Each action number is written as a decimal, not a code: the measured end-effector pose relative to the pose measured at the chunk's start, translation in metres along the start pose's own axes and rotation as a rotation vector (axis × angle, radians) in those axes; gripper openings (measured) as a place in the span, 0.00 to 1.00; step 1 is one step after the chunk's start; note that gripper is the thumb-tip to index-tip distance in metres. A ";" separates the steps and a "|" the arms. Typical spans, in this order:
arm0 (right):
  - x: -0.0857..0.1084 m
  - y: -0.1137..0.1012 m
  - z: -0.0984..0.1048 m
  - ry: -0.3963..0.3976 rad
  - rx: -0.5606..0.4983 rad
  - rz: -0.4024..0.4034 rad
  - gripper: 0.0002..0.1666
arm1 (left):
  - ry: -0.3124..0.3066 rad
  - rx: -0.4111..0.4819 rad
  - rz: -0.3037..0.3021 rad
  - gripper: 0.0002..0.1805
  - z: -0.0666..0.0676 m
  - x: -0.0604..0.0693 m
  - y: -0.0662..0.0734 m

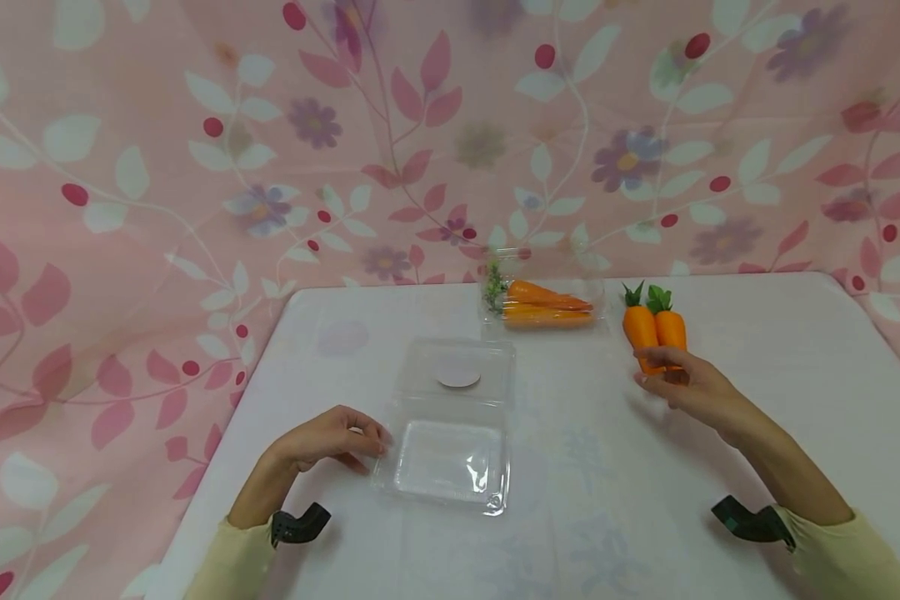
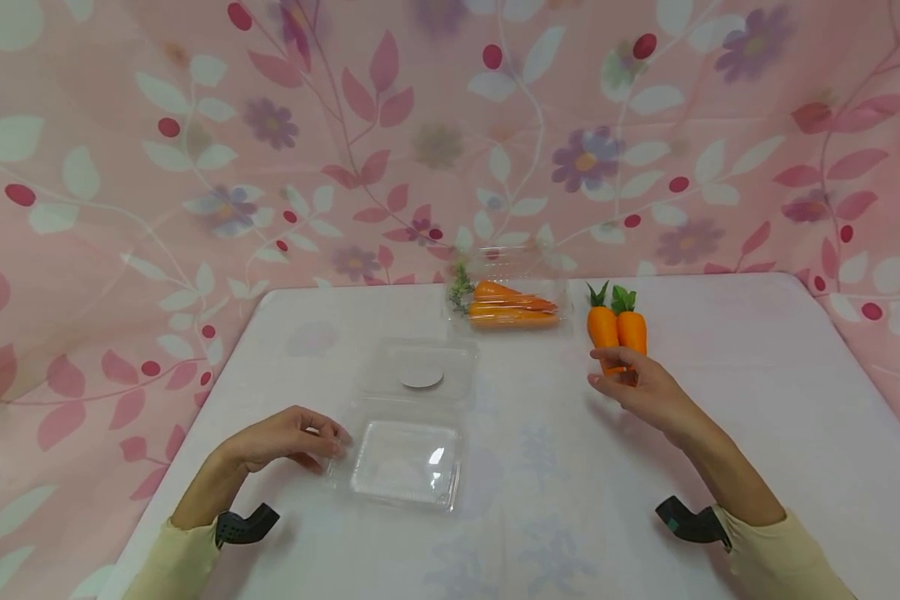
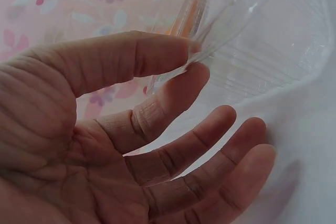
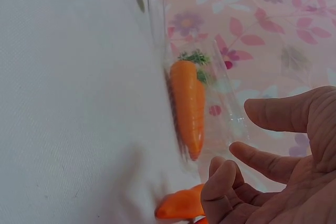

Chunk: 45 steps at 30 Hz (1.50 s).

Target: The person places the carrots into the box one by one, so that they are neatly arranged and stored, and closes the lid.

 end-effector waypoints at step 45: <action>0.003 0.006 0.003 0.008 0.010 0.005 0.34 | -0.057 0.259 0.007 0.07 -0.098 -0.043 0.031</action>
Point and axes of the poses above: each hand's wrist, its own x-axis away from the middle knuckle, its own z-axis out of the back of the hand, y = z × x, the point moved 6 cm from there along -x, towards the middle knuckle, and after that the axes turned 8 degrees about y, right-handed, at the moved point
